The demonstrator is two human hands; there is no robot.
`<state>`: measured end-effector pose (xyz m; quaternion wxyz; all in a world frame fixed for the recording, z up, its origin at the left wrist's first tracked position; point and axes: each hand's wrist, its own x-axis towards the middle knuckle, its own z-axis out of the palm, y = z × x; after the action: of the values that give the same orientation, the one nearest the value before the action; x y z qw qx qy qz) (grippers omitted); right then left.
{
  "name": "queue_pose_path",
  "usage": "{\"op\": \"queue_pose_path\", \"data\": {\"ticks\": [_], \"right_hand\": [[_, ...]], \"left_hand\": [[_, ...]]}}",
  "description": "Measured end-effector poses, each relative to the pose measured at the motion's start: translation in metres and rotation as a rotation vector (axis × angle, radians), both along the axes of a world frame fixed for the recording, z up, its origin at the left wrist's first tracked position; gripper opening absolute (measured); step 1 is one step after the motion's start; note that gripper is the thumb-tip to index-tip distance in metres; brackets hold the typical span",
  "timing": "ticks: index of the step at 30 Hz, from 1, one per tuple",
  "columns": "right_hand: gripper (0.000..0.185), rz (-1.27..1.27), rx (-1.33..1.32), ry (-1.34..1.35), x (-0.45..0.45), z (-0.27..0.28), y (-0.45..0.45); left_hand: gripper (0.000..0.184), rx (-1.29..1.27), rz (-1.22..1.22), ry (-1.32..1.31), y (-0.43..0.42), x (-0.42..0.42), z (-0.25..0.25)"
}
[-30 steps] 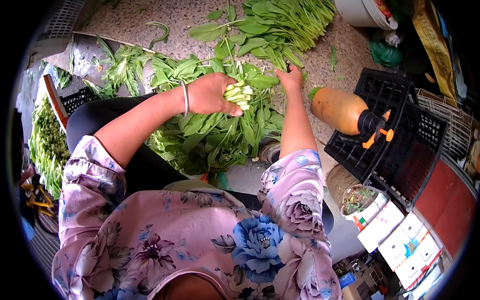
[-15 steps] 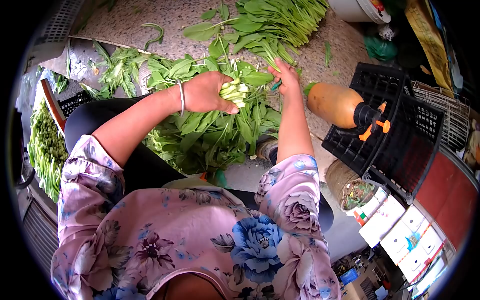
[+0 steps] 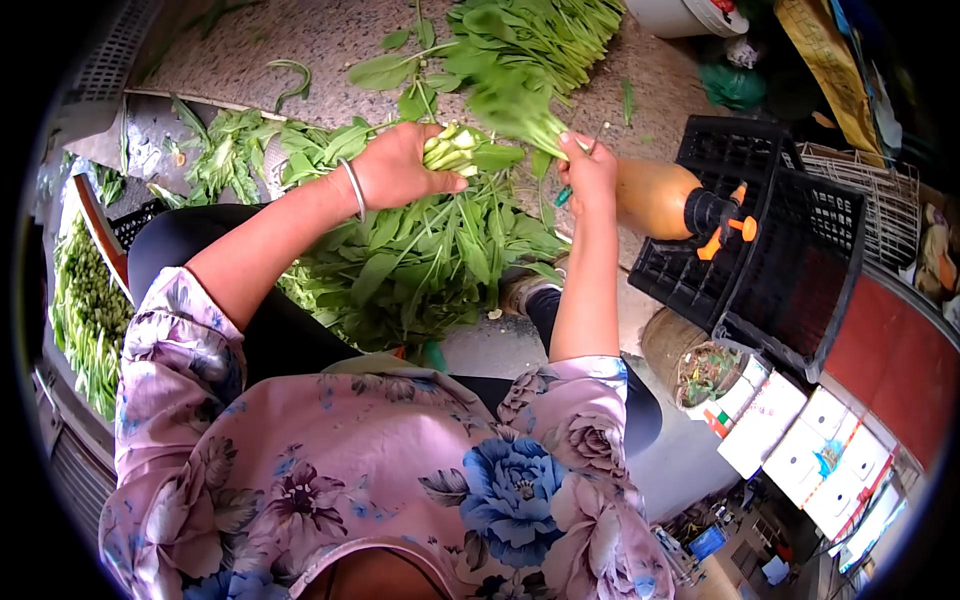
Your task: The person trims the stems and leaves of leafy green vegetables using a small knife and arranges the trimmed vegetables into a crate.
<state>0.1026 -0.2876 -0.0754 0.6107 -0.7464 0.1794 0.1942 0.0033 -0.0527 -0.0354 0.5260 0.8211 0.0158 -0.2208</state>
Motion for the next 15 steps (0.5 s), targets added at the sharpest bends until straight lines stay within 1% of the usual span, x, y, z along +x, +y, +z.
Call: {"op": "queue_pose_path", "data": {"ticks": [2,4,5,6,8,10,12,13,14,15], "right_hand": [[0.029,0.009,-0.013,-0.008,-0.004,0.011,-0.012],[0.032,0.067,0.077,0.010,-0.012,0.035,-0.023],[0.030,0.088,0.004,-0.035,-0.017,0.045,-0.029],[0.030,0.078,0.000,-0.044,-0.023,0.056,-0.034],[0.027,0.228,-0.357,-0.122,-0.038,0.082,-0.045],[0.025,0.246,-0.368,-0.102,-0.059,0.114,-0.041],[0.023,0.301,-0.389,-0.123,-0.077,0.131,-0.039],[0.023,0.327,-0.373,-0.128,-0.083,0.136,-0.037],[0.023,0.310,-0.371,-0.129,-0.087,0.140,-0.034],[0.023,0.352,-0.339,-0.175,-0.091,0.143,-0.028]], "left_hand": [[0.044,-0.023,-0.010,-0.002,-0.003,0.000,0.005],[0.044,-0.098,-0.047,-0.011,-0.008,-0.001,0.009],[0.041,-0.104,-0.049,-0.023,-0.012,-0.002,0.010],[0.041,-0.107,-0.059,-0.032,-0.015,-0.003,0.013],[0.037,-0.186,-0.080,-0.062,-0.025,-0.005,0.022],[0.034,-0.184,-0.108,-0.062,-0.036,-0.010,0.041],[0.024,-0.285,-0.149,-0.183,-0.050,-0.017,0.051],[0.026,-0.329,-0.174,-0.279,-0.055,-0.022,0.050],[0.026,-0.328,-0.191,-0.280,-0.062,-0.026,0.051],[0.028,-0.255,-0.223,-0.452,-0.067,-0.030,0.052]]}}
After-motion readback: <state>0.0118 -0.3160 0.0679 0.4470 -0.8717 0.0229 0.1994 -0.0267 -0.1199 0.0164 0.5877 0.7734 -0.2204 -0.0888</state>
